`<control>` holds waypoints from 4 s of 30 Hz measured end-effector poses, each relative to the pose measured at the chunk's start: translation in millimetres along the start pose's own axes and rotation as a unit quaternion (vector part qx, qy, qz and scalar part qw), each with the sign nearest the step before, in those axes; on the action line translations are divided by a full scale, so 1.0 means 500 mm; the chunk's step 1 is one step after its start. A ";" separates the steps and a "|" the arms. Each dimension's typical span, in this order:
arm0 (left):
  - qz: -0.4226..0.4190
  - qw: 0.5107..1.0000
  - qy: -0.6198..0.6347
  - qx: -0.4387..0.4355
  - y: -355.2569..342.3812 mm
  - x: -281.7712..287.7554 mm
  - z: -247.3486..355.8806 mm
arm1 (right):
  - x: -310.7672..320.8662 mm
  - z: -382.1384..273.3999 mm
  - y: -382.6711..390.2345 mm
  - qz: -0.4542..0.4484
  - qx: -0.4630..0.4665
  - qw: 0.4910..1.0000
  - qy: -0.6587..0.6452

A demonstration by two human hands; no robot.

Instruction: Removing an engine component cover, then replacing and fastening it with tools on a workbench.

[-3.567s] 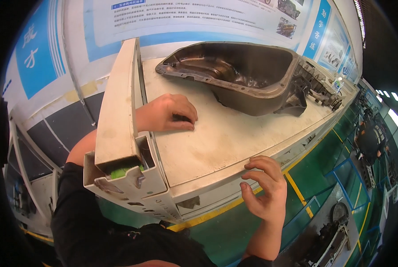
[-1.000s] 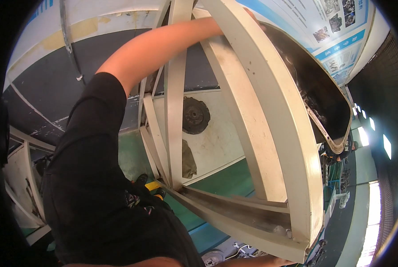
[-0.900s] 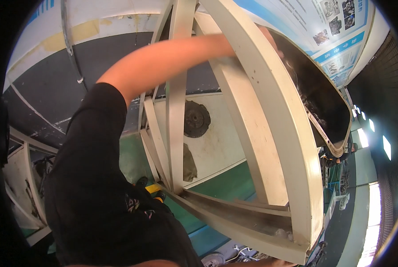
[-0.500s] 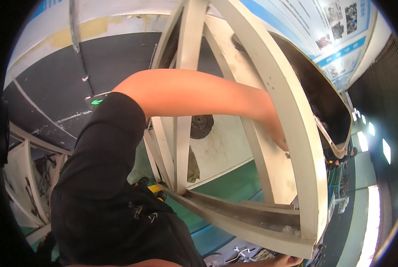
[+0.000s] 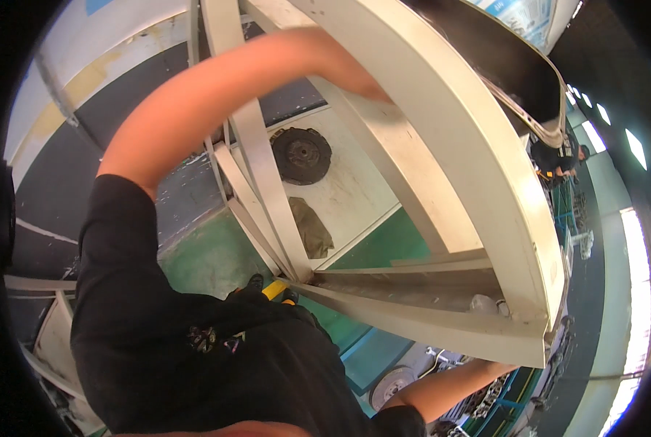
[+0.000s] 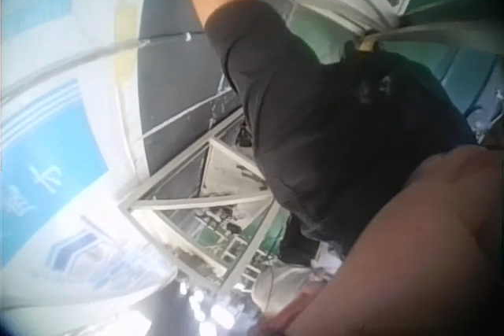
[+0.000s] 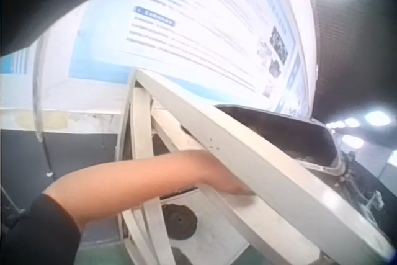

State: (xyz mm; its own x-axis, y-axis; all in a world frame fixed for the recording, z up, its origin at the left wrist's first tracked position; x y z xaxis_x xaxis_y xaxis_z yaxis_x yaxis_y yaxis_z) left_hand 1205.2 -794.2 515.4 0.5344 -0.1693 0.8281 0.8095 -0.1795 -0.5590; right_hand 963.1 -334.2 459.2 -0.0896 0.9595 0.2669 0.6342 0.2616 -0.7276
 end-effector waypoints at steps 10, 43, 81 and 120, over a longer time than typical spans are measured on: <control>0.070 0.938 -0.279 0.194 0.196 0.150 -0.199 | -0.331 -0.025 -0.313 -0.245 -0.238 0.934 -0.104; 0.216 0.968 -0.117 0.056 0.109 0.032 -0.141 | -0.617 -0.102 -0.419 -0.341 -0.424 0.839 0.012; 0.513 0.797 0.308 0.085 0.119 0.212 -0.380 | -0.405 -0.260 -0.777 0.035 -0.053 0.995 0.076; 0.078 0.385 0.767 0.508 -0.428 -1.318 0.578 | 0.808 0.400 -0.334 0.120 -0.156 0.877 0.439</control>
State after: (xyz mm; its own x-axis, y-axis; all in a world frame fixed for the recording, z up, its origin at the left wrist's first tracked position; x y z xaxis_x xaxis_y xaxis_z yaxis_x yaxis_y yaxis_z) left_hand 750.3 -364.0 101.0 0.4544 -0.6143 -0.6451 0.8903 0.2883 0.3526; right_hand 667.6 30.7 562.2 0.6136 0.4974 0.6133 0.7454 -0.1088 -0.6576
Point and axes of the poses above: each hand's wrist, its own y-axis away from the middle knuckle, its own x-axis out of the back of the hand, z = x × y, the point moved 9 cm from there along -y, towards the middle knuckle, and after that the axes turned 15 degrees about -x, right-handed, at the moved point
